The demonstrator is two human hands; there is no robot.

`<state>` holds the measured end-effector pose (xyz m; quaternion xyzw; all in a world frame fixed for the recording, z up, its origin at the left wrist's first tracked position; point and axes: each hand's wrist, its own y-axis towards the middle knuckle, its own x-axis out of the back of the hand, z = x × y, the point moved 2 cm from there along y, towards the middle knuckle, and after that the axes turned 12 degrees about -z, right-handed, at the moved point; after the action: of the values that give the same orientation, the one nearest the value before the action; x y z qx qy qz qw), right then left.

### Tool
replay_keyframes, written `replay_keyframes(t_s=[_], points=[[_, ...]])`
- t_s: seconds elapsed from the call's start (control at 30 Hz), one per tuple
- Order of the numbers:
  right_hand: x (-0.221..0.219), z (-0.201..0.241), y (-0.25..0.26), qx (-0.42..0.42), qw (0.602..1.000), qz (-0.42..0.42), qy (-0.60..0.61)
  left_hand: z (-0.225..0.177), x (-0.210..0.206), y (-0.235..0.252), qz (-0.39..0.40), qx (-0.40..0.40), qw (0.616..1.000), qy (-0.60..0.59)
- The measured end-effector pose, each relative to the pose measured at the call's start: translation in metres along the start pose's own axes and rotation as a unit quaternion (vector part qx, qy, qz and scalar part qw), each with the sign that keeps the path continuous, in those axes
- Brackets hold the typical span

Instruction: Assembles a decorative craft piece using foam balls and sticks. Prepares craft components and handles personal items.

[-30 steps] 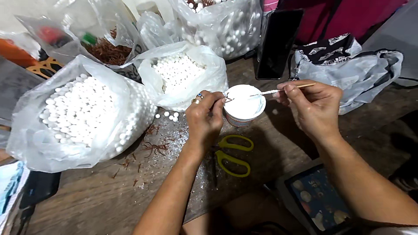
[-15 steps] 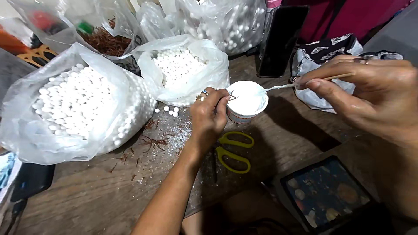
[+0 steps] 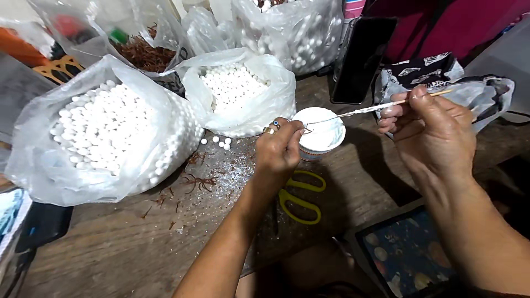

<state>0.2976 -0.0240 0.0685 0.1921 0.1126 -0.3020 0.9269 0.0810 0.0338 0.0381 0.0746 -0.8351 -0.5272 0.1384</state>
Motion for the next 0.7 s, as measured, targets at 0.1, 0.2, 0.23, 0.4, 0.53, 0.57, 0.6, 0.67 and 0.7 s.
replay_keyframes(t_s=[0.1,0.2,0.23,0.4,0.53,0.57,0.6,0.67,0.7], points=[[0.0000,-0.0008,-0.0003,-0.006,1.000,-0.003,0.010,0.0006,0.0001,0.0002,-0.003,-0.006,1.000,0.002],[0.0007,-0.0013,0.0010,-0.023,1.000,-0.014,0.014,-0.0002,0.0001,0.0003,-0.007,-0.008,1.000,0.003],[0.0009,-0.0017,0.0013,-0.029,0.999,-0.015,0.016,-0.0004,0.0001,0.0004,-0.007,-0.011,1.000,0.004],[0.0018,-0.0037,0.0016,-0.010,1.000,-0.012,0.013,0.0008,0.0006,0.0009,-0.007,-0.029,1.000,0.002],[0.0013,-0.0029,0.0000,0.014,1.000,-0.004,0.003,0.0009,0.0003,0.0009,-0.009,-0.027,1.000,0.004],[0.0014,-0.0027,-0.0003,0.014,1.000,-0.003,0.003,0.0007,0.0005,0.0009,-0.009,-0.027,1.000,0.007],[0.0015,-0.0027,-0.0004,0.014,1.000,-0.002,0.003,0.0003,0.0008,0.0012,-0.007,-0.025,1.000,0.009],[0.0018,-0.0028,-0.0005,0.010,1.000,-0.003,0.004,-0.0005,0.0017,0.0018,-0.003,-0.020,1.000,0.010],[0.0021,-0.0031,-0.0006,0.009,1.000,-0.003,0.004,-0.0006,0.0019,0.0018,-0.002,-0.019,1.000,0.010]])
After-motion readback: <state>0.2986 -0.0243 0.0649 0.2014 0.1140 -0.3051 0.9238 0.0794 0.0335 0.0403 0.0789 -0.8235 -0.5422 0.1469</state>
